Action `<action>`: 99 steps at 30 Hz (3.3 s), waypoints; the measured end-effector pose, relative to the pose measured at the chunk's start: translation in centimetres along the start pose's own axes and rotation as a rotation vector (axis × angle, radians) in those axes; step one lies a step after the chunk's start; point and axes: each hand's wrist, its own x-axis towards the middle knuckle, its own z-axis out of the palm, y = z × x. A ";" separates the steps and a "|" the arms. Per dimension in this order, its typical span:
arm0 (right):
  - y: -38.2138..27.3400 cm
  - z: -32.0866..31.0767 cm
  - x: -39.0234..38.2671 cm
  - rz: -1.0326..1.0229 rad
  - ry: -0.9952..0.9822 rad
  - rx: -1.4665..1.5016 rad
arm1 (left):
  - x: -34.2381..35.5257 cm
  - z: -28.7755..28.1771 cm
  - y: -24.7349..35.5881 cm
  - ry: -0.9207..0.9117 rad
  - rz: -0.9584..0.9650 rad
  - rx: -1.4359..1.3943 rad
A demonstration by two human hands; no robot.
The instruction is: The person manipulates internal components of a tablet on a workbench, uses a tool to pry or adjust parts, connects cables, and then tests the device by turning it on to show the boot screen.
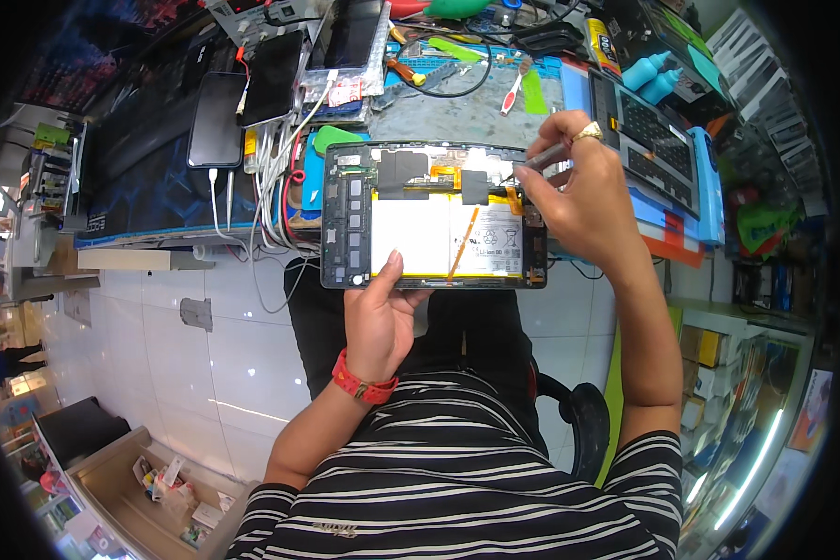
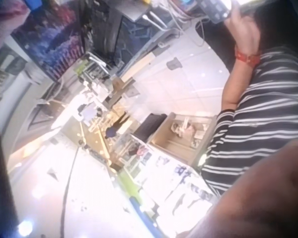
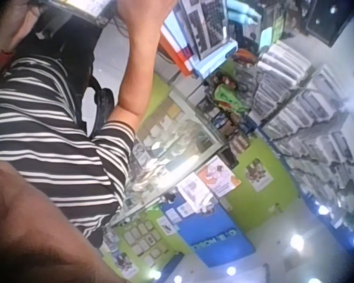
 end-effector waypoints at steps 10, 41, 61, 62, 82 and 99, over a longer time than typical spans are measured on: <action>1.2 0.0 0.6 0.209 0.123 0.270 | 0.2 -0.5 0.0 -0.018 -0.006 -0.005; 2.3 -2.0 8.6 0.267 -0.856 -0.495 | 0.0 -0.6 0.2 -0.011 -0.027 -0.013; 0.4 -2.0 -3.2 0.215 0.178 0.133 | 0.1 -0.7 0.5 0.039 0.047 0.023; 0.4 -1.8 -3.7 0.182 0.138 0.059 | 0.2 -0.7 0.5 0.042 0.045 0.029; 0.7 -1.4 -4.0 0.231 0.119 0.062 | 0.1 -0.8 0.6 0.022 0.049 0.013; 0.8 -1.3 -4.0 0.196 0.116 0.015 | 0.2 -0.9 0.4 0.027 0.052 0.001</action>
